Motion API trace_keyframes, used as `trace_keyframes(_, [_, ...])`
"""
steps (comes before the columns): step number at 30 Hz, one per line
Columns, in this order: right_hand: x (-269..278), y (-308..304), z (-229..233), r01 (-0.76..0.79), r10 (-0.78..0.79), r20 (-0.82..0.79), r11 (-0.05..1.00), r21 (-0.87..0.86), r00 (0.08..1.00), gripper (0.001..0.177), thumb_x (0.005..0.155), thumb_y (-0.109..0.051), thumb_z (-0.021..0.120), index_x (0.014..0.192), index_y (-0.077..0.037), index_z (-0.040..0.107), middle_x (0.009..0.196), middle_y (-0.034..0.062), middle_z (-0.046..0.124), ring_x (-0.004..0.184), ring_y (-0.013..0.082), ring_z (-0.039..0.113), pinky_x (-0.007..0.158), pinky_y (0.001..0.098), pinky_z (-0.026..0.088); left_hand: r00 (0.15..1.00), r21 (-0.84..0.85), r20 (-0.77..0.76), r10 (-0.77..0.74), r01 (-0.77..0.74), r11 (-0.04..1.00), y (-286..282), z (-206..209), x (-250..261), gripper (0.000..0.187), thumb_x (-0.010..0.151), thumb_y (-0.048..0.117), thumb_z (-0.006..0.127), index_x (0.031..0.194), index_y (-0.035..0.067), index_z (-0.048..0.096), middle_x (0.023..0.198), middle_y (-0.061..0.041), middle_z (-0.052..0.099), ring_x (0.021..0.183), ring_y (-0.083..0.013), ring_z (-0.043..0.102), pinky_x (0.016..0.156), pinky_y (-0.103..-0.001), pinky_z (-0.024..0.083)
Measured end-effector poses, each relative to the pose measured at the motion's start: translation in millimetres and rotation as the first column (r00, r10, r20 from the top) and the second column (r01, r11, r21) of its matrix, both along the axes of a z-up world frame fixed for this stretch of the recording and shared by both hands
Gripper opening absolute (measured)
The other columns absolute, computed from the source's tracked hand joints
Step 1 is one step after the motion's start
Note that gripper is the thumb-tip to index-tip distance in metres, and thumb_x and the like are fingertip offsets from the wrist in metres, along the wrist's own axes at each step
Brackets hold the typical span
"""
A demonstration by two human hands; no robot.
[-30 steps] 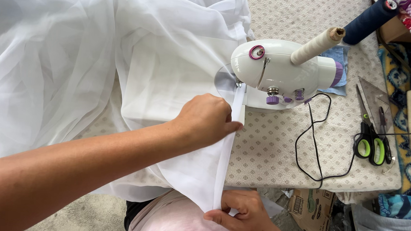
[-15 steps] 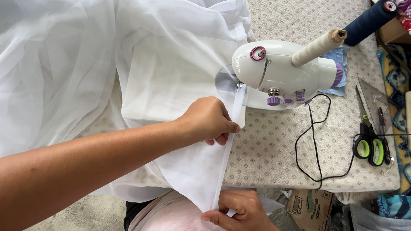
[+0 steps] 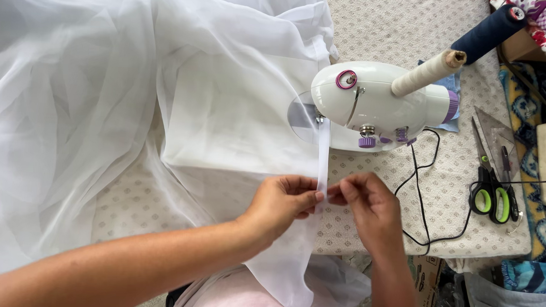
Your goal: The person aligns a strip of white fabric along the edge of a larger piece of sheer white cloth and feeds them through a small electric sewing machine.
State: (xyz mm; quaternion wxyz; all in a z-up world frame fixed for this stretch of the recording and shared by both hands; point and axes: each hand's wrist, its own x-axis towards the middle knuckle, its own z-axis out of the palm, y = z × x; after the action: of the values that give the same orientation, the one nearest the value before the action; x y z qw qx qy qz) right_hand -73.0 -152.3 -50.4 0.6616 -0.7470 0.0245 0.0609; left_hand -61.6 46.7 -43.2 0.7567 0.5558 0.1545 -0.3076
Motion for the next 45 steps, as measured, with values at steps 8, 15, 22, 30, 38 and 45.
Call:
trace_keyframes(8, [10,34,6,0.098,-0.096,-0.02,0.986,0.132,0.995,0.017,0.098,-0.017,0.069,0.101,-0.006,0.057,0.076,0.0086,0.073,0.07,0.0106,0.067,0.067,0.0259,0.055,0.991,0.098,-0.125,-0.052,0.065,0.993,7,17,-2,0.023,0.089,0.022,0.076,0.106,0.007,0.078,0.088,-0.002,0.077,0.076,-0.0117,0.069,0.066,-0.028,0.054])
trace_keyframes(15, [14,42,4,0.148,-0.146,-0.041,0.987,0.057,0.988,0.023,0.091,-0.009,0.077,0.097,-0.006,0.055,0.069,0.0043,0.068,0.062,0.0047,0.059,0.055,0.0195,0.043,0.951,0.089,0.047,-0.306,0.301,0.949,14,14,2,0.022,0.091,0.022,0.07,0.107,0.009,0.077,0.092,-0.003,0.079,0.073,-0.0119,0.073,0.059,-0.028,0.054])
trace_keyframes(22, [12,50,5,0.196,-0.193,-0.105,0.98,0.018,0.976,0.03,0.085,-0.005,0.078,0.111,-0.009,0.065,0.071,0.0037,0.073,0.061,0.004,0.063,0.053,0.0184,0.045,0.173,0.718,0.59,-0.788,-0.559,0.415,101,15,105,0.046,0.109,0.041,0.053,0.144,0.011,0.059,0.15,-0.016,0.058,0.138,-0.0358,0.055,0.118,-0.049,0.043])
trace_keyframes(30, [13,45,0,0.171,-0.185,-0.13,0.979,-0.108,0.974,0.047,0.083,-0.006,0.079,0.128,-0.014,0.072,0.073,-0.001,0.076,0.062,0.0017,0.063,0.056,0.018,0.05,0.621,0.957,0.155,-0.768,-0.288,-0.04,148,10,97,0.082,0.099,0.068,0.035,0.162,0.017,0.022,0.168,-0.014,0.005,0.153,-0.0403,0.003,0.118,-0.057,0.016])
trace_keyframes(38, [17,36,-6,0.111,-0.119,-0.137,0.992,-0.064,0.983,0.053,0.083,-0.002,0.08,0.134,-0.011,0.07,0.063,-0.0059,0.061,0.057,-0.0002,0.047,0.056,0.0163,0.038,0.923,0.957,0.159,-0.351,-0.057,0.284,178,16,65,0.099,0.093,0.073,0.034,0.169,0.015,0.005,0.137,-0.032,0.049,0.114,-0.0498,0.061,0.092,-0.051,0.054])
trace_keyframes(45, [19,31,-3,0.111,-0.116,-0.183,0.993,-0.038,0.976,0.055,0.081,-0.003,0.081,0.134,-0.011,0.07,0.064,-0.0054,0.063,0.058,0.0007,0.049,0.055,0.0182,0.038,0.904,0.822,0.387,-0.182,-0.249,0.512,179,-12,-7,0.103,0.091,0.061,0.054,0.168,0.008,0.011,0.086,-0.018,0.076,0.072,-0.0287,0.078,0.068,-0.037,0.06])
